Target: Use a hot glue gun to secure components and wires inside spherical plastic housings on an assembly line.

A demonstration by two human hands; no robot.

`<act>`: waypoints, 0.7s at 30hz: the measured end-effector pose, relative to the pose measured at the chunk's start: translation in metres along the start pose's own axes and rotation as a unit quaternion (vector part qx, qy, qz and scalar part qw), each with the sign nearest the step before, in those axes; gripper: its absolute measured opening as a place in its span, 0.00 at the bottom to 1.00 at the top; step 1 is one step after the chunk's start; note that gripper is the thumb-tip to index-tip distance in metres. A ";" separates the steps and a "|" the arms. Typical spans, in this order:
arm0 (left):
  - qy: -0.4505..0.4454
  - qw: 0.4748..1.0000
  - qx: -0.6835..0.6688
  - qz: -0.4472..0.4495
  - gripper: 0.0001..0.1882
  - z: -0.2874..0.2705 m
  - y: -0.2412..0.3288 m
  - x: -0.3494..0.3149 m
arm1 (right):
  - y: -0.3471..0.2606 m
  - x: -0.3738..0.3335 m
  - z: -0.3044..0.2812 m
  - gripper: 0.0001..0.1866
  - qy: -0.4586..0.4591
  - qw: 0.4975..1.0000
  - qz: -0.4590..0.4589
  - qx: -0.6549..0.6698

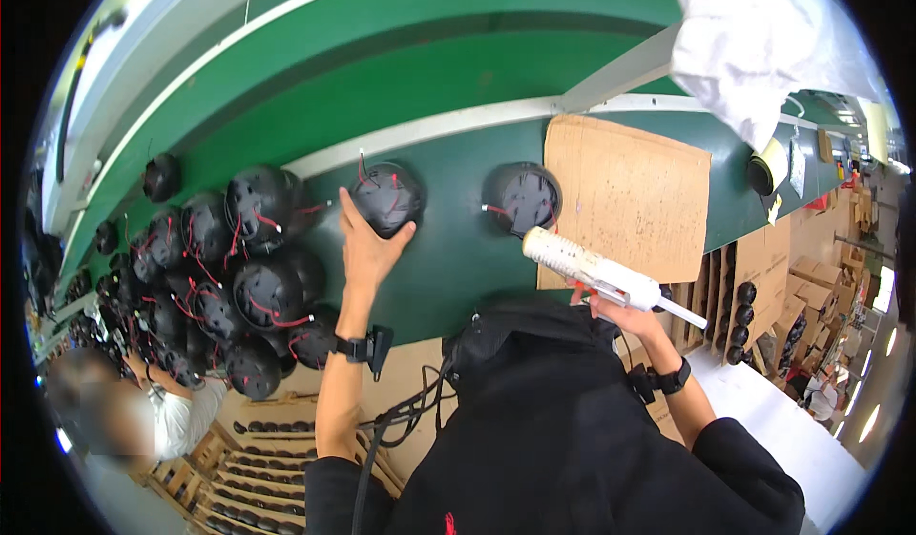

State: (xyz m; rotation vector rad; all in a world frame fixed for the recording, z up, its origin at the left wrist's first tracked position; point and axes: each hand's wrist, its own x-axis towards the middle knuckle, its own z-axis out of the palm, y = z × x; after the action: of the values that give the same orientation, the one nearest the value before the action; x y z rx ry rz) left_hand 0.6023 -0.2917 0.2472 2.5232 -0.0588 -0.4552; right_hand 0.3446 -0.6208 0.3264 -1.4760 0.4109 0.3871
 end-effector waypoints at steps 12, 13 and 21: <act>-0.144 0.945 -0.278 0.094 0.39 0.006 -0.025 -0.060 | -0.027 0.048 0.042 0.25 -0.097 0.906 -0.194 -0.362; -0.184 0.922 -0.310 0.142 0.31 0.004 -0.025 -0.051 | -0.026 0.052 0.045 0.25 -0.117 0.902 -0.177 -0.375; -0.256 0.887 -0.368 0.110 0.08 0.019 -0.029 0.013 | -0.017 0.078 0.069 0.22 -0.124 0.843 -0.243 -0.464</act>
State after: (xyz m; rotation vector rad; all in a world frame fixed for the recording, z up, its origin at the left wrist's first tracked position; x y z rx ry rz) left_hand 0.6063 -0.2796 0.2127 1.5837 -0.3074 -0.8510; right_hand 0.4230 -0.5530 0.3068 -2.3533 -0.4490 0.3733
